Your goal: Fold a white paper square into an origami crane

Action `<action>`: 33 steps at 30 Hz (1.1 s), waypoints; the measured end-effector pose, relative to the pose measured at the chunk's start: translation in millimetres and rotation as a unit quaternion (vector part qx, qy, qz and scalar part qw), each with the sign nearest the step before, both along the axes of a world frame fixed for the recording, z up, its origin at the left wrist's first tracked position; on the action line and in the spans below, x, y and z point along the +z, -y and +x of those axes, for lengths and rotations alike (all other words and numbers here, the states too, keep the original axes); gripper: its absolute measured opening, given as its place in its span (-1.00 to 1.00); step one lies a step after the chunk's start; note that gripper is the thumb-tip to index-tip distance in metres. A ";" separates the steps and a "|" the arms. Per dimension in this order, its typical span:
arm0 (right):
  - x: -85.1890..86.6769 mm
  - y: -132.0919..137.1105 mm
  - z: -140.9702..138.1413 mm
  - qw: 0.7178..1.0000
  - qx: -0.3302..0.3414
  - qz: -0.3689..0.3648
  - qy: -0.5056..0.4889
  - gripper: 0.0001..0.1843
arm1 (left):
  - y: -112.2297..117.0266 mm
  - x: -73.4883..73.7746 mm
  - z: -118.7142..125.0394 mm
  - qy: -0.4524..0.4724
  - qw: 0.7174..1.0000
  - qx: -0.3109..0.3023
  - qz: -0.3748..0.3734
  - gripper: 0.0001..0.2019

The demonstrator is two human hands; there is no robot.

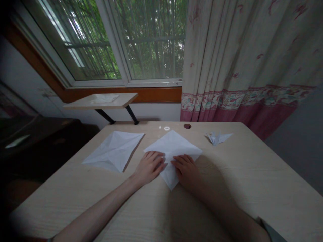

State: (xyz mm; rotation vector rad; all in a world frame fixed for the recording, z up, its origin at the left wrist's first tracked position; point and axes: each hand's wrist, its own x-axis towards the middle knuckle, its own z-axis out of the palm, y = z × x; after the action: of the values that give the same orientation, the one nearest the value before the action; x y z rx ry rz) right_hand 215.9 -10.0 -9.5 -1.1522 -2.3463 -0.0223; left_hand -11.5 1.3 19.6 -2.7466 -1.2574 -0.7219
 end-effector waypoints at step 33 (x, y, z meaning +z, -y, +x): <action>-11.9 -53.7 53.1 0.970 -0.059 0.000 -0.236 -0.70 | -12.5 -9.7 -11.2 0.266 0.946 0.116 -0.140 -0.71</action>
State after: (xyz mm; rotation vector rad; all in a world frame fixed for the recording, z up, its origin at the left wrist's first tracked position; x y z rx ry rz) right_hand 269.0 43.7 -21.4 -1.1489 -1.8575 0.1892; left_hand -22.6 13.8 9.9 -2.6170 -1.8757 -1.4212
